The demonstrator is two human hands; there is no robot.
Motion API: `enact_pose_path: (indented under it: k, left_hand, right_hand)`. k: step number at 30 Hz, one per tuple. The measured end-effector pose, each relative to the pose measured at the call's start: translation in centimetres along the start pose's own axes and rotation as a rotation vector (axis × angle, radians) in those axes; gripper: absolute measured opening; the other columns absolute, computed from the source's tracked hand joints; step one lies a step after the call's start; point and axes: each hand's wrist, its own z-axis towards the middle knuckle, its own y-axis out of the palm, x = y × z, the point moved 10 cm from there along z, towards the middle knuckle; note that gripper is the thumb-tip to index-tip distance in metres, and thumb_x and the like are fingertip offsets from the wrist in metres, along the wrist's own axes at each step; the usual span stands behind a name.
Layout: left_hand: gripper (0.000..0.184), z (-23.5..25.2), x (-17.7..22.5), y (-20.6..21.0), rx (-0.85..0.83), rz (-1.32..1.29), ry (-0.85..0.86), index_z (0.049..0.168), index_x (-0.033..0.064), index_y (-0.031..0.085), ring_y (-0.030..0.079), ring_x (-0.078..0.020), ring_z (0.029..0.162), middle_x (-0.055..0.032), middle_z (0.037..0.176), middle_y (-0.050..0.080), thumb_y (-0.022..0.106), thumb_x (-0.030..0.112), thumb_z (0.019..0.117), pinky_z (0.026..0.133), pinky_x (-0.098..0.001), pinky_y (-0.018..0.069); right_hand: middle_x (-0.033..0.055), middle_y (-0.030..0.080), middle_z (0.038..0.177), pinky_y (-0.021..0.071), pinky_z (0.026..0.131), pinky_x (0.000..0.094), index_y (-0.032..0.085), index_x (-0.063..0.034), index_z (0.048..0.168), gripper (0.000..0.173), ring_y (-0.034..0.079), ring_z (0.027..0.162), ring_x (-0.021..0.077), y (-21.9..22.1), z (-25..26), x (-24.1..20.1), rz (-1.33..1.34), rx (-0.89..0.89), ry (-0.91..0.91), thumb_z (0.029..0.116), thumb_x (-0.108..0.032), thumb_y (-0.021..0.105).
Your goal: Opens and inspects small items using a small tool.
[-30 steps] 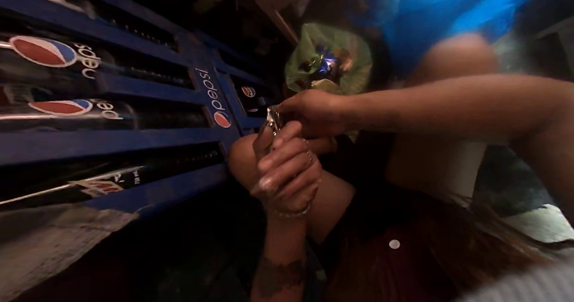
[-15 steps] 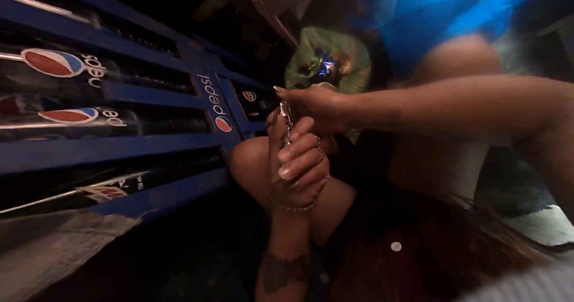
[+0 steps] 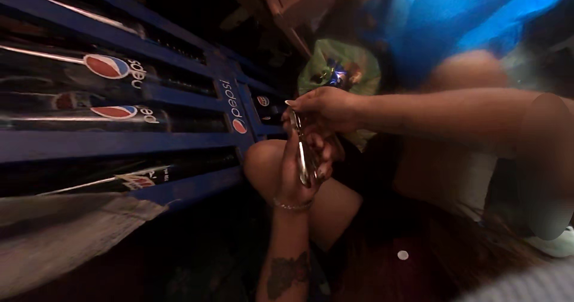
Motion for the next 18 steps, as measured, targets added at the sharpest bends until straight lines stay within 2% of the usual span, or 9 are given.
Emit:
enact_pose_path:
  k: [2, 4, 6, 7, 9, 12, 16, 18]
  left_hand:
    - [0.05, -0.5, -0.3, -1.3, 0.085, 0.149, -0.006, 0.103, 0.0192, 0.07, 0.064, -0.0086, 0.069, 0.0001, 0.088, 0.067, 0.063, 0.067, 0.0888, 0.056, -0.022, 0.0536]
    - [0.04, -1.1, 0.0, -2.0, 0.135, 0.286, 0.03, 0.115, 0.0178, 0.066, 0.068, -0.0121, 0.079, -0.0031, 0.097, 0.068, 0.061, 0.053, 0.0975, 0.064, -0.0257, 0.0581]
    - [0.021, -1.7, 0.7, -2.4, 0.252, 0.4, 0.077, 0.117, 0.0118, 0.06, 0.066, -0.0124, 0.075, -0.0048, 0.094, 0.068, 0.053, 0.026, 0.1031, 0.063, -0.0269, 0.0583]
    - [0.018, -1.9, 1.1, -2.6, 0.326, 0.443, 0.108, 0.116, 0.0095, 0.06, 0.066, -0.0116, 0.072, -0.0045, 0.091, 0.068, 0.051, 0.018, 0.1025, 0.062, -0.0267, 0.058]
    - [0.017, -1.9, 1.8, -3.1, 0.403, 0.485, 0.168, 0.113, 0.0061, 0.062, 0.066, -0.011, 0.073, -0.0055, 0.09, 0.068, 0.049, 0.01, 0.1015, 0.063, -0.0255, 0.0571]
    - [0.019, -1.6, 2.5, -3.1, 0.417, 0.531, 0.204, 0.111, 0.004, 0.063, 0.066, -0.0114, 0.073, -0.0062, 0.09, 0.068, 0.047, 0.009, 0.1022, 0.063, -0.0247, 0.057]
    - [0.02, -1.2, 3.1, -2.8, 0.419, 0.588, 0.23, 0.105, 0.0047, 0.065, 0.064, -0.0103, 0.069, -0.0051, 0.087, 0.066, 0.047, 0.015, 0.1041, 0.059, -0.0237, 0.0558]
    - [0.02, -1.1, 3.4, -2.8, 0.448, 0.607, 0.231, 0.103, 0.0035, 0.064, 0.063, -0.0105, 0.067, -0.0054, 0.084, 0.066, 0.047, 0.014, 0.1049, 0.057, -0.0233, 0.055]
  right_hand:
    - [0.0073, 0.069, 0.097, 0.0597, 0.07, 0.0279, 0.063, -0.0004, 0.11, 0.024, 0.068, 0.079, 0.0127, -0.5, -0.1, -0.6, -0.055, 0.047, -0.024, 0.1089, -0.02, 0.05]
    - [0.0071, 0.069, 0.095, 0.0598, 0.071, 0.0271, 0.063, 0.0001, 0.107, 0.018, 0.068, 0.078, 0.0121, -0.9, -0.3, -1.4, -0.092, 0.095, -0.06, 0.1063, -0.017, 0.056]
    - [0.0073, 0.07, 0.095, 0.0598, 0.072, 0.0275, 0.064, 0.0004, 0.107, 0.015, 0.068, 0.079, 0.0123, -1.0, -0.4, -1.9, -0.095, 0.118, -0.083, 0.1047, -0.014, 0.058]
    - [0.0071, 0.07, 0.096, 0.0599, 0.073, 0.0276, 0.064, 0.0001, 0.108, 0.016, 0.069, 0.08, 0.0121, -1.0, -0.5, -2.0, -0.09, 0.123, -0.085, 0.105, -0.014, 0.058]
    - [0.0066, 0.07, 0.097, 0.0601, 0.075, 0.0287, 0.066, 0.0002, 0.11, 0.022, 0.069, 0.082, 0.0126, -0.9, -0.4, -2.0, -0.066, 0.121, -0.077, 0.1077, -0.017, 0.053]
    - [0.007, 0.07, 0.098, 0.0603, 0.079, 0.0298, 0.066, 0.0009, 0.112, 0.028, 0.069, 0.084, 0.0138, -0.7, -0.1, -2.0, -0.018, 0.102, -0.062, 0.1097, -0.02, 0.048]
    - [0.0075, 0.068, 0.099, 0.0599, 0.079, 0.03, 0.065, 0.0013, 0.115, 0.025, 0.068, 0.085, 0.0141, -0.4, -0.3, -2.2, 0.015, 0.083, -0.063, 0.1089, -0.016, 0.049]
    - [0.0077, 0.068, 0.1, 0.0601, 0.081, 0.03, 0.064, 0.0017, 0.115, 0.024, 0.069, 0.086, 0.014, -0.3, -0.3, -2.3, 0.031, 0.065, -0.07, 0.109, -0.016, 0.049]
